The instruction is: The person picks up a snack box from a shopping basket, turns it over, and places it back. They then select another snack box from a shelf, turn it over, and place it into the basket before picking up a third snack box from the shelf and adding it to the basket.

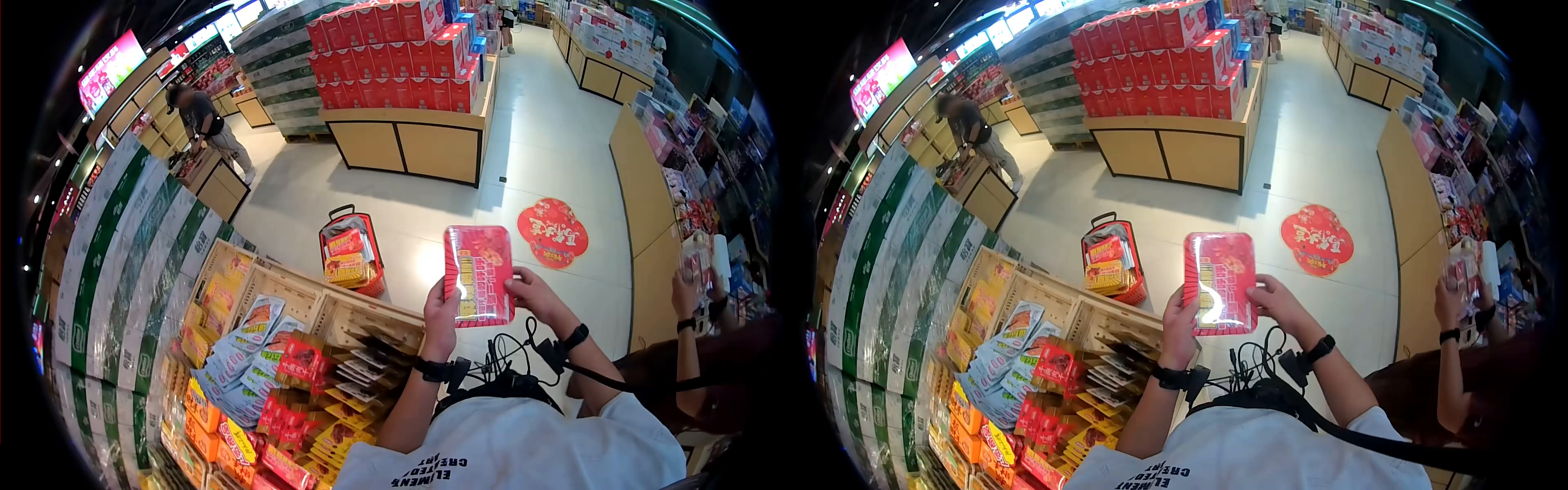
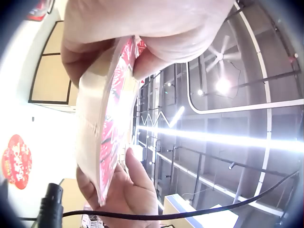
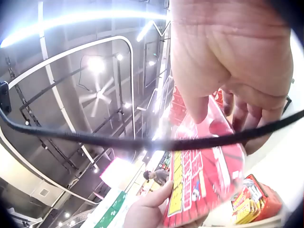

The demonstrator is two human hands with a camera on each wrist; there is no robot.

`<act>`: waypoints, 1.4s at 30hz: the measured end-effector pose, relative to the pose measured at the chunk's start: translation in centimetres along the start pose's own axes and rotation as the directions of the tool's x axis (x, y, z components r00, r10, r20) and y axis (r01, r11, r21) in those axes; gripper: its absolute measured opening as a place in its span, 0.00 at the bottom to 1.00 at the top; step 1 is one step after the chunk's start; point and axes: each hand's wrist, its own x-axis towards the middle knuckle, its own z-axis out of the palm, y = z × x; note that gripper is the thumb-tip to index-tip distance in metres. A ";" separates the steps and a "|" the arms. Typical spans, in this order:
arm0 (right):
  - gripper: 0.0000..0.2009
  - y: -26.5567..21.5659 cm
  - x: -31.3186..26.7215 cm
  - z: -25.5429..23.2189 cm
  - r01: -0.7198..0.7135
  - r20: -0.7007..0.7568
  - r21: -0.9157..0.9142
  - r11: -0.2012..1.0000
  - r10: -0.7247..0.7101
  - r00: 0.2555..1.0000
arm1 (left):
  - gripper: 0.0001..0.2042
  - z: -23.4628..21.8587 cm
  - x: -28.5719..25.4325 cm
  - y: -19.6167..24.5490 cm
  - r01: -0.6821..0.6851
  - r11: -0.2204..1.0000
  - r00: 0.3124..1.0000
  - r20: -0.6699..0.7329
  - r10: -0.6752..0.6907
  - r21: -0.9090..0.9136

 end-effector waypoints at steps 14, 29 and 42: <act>0.17 -7.2 19.4 -5.7 -0.006 0.189 0.239 0.971 -0.040 0.981 | 0.17 0.6 17.3 -0.9 0.047 0.999 0.997 -0.057 -0.047 0.000; 0.22 -13.8 39.4 -2.5 -0.337 0.645 0.061 0.939 0.220 0.732 | 0.18 -2.3 25.7 0.9 -0.116 0.987 0.901 -0.431 0.058 -0.110; 0.23 -18.7 51.4 8.1 -0.259 0.695 -0.245 0.934 0.356 0.625 | 0.11 -14.7 36.5 7.9 -0.179 0.981 0.818 -0.543 0.192 0.078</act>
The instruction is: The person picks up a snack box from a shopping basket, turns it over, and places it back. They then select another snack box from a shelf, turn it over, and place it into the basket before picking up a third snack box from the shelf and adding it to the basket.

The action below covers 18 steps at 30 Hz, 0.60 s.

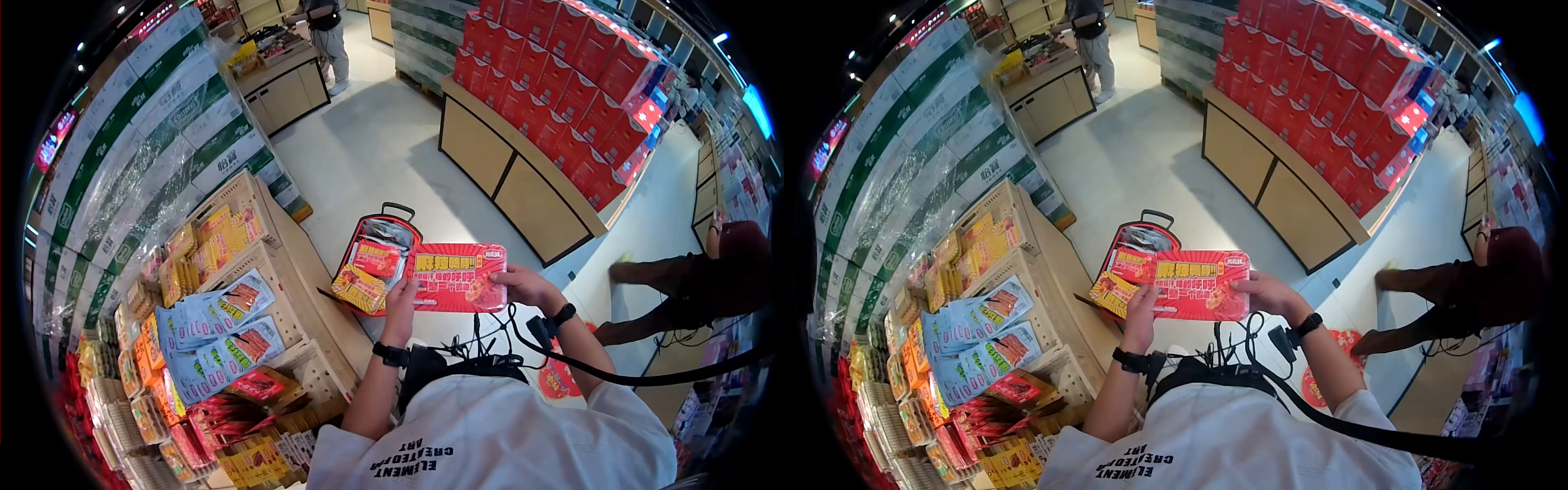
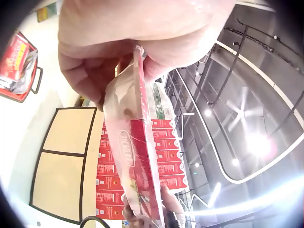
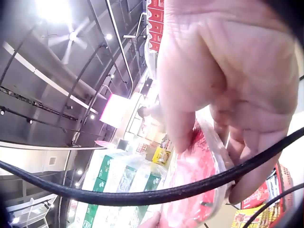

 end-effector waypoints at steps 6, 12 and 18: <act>0.24 -1.4 6.3 0.3 -0.105 0.132 0.104 0.989 0.091 0.987 | 0.13 -3.3 4.6 3.0 0.009 1.000 0.997 -0.082 -0.008 0.021; 0.24 -0.5 13.9 2.3 -0.167 0.149 0.182 0.969 0.141 0.979 | 0.20 -7.4 6.6 4.2 0.033 0.993 0.964 -0.260 -0.061 -0.111; 0.23 0.3 22.8 3.4 -0.295 0.260 0.158 0.942 0.248 0.933 | 0.18 -11.1 12.6 2.4 0.079 0.995 0.916 -0.390 -0.094 -0.055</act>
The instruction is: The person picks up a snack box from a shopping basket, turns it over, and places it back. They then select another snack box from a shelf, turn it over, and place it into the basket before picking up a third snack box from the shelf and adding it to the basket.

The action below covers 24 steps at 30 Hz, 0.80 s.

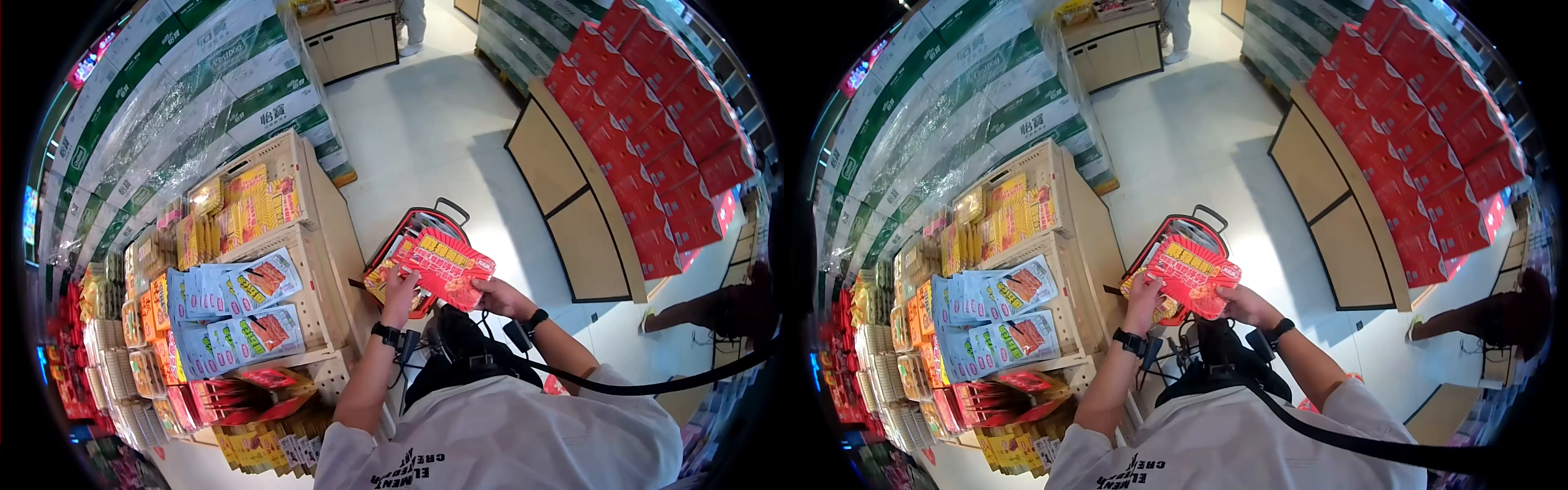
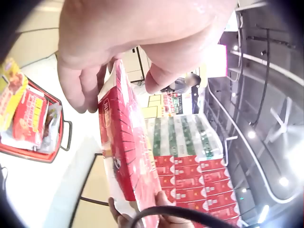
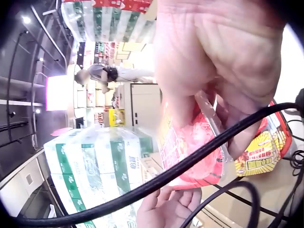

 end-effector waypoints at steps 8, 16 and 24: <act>0.16 -0.3 13.0 -5.5 -0.354 0.008 0.094 0.931 0.355 0.935 | 0.17 -5.1 12.2 -3.9 -0.012 0.715 0.981 -0.132 0.145 0.699; 0.17 3.8 21.8 -11.8 -0.422 -0.196 0.157 0.893 0.447 0.873 | 0.27 -7.7 19.6 -10.4 0.225 0.180 0.973 -0.232 0.018 0.958; 0.19 8.8 27.2 -16.0 -0.180 -0.227 0.179 0.967 0.218 0.949 | 0.27 -8.2 24.9 -13.6 0.270 0.079 0.960 -0.262 -0.095 0.960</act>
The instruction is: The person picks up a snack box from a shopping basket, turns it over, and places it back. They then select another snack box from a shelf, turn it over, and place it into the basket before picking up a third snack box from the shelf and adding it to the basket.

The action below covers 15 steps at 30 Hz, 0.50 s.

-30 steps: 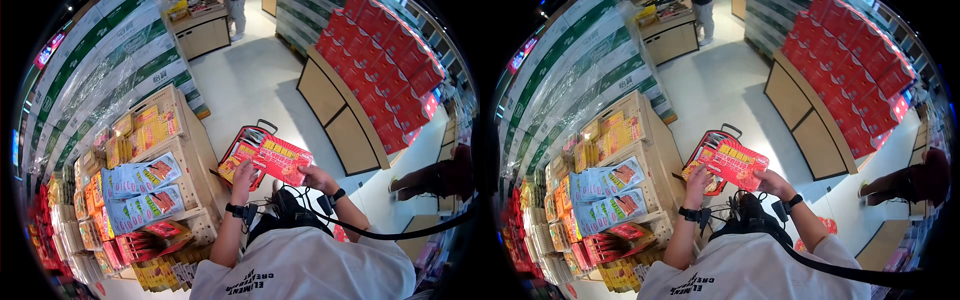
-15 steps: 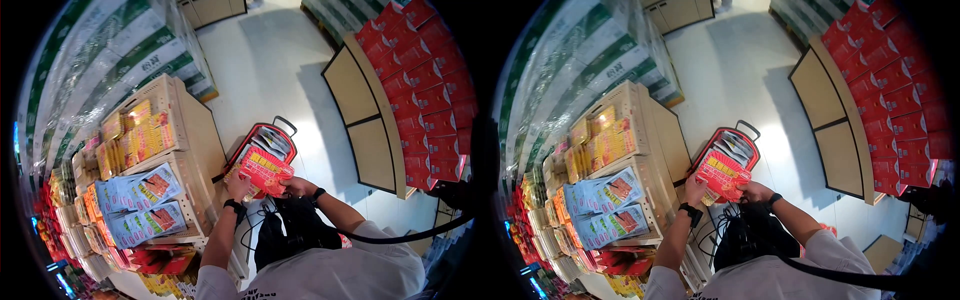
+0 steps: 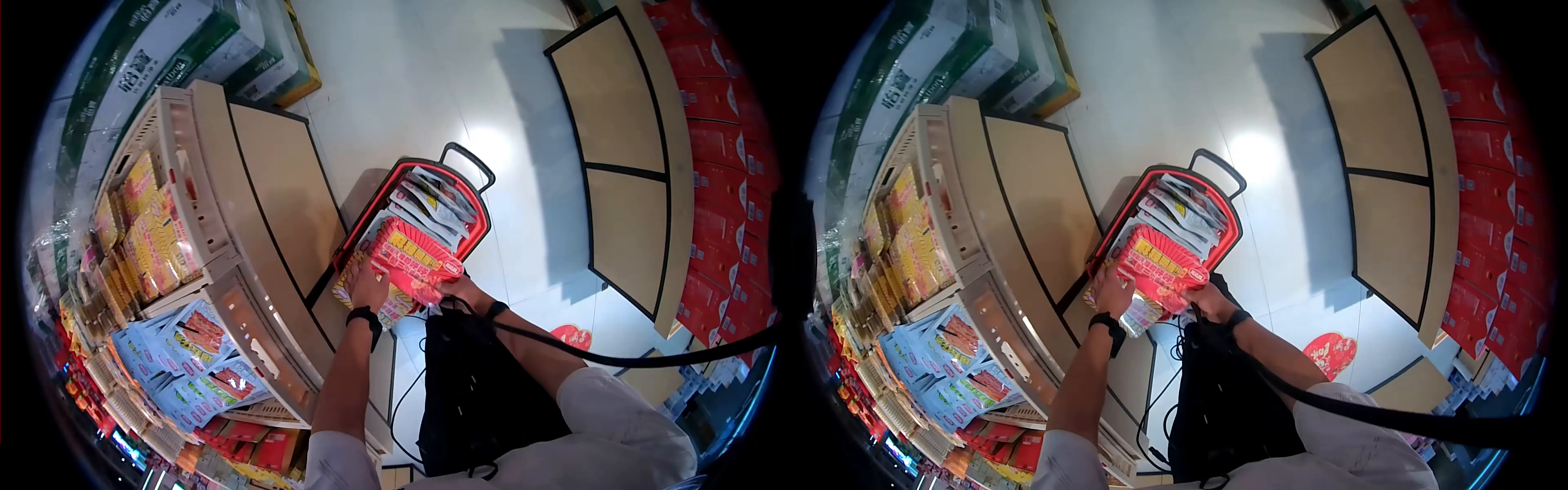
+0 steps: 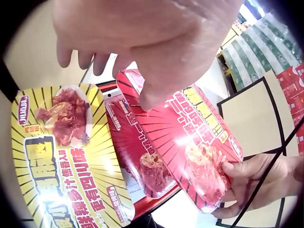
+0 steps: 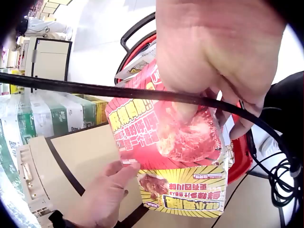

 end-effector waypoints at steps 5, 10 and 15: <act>0.18 -0.5 2.0 -0.3 -0.224 -0.237 -0.184 0.957 0.178 0.955 | 0.30 2.7 2.4 -1.5 0.006 0.997 1.000 0.021 -0.008 0.080; 0.17 2.2 4.4 -1.4 -0.004 -0.152 -0.165 0.986 -0.021 0.988 | 0.31 2.9 2.3 -2.1 0.029 0.999 1.000 -0.005 -0.029 0.028; 0.14 5.8 6.4 -5.1 0.166 0.087 -0.660 0.733 -0.145 0.986 | 0.30 2.0 -1.0 -2.1 -0.036 0.994 0.989 -0.147 0.021 -0.099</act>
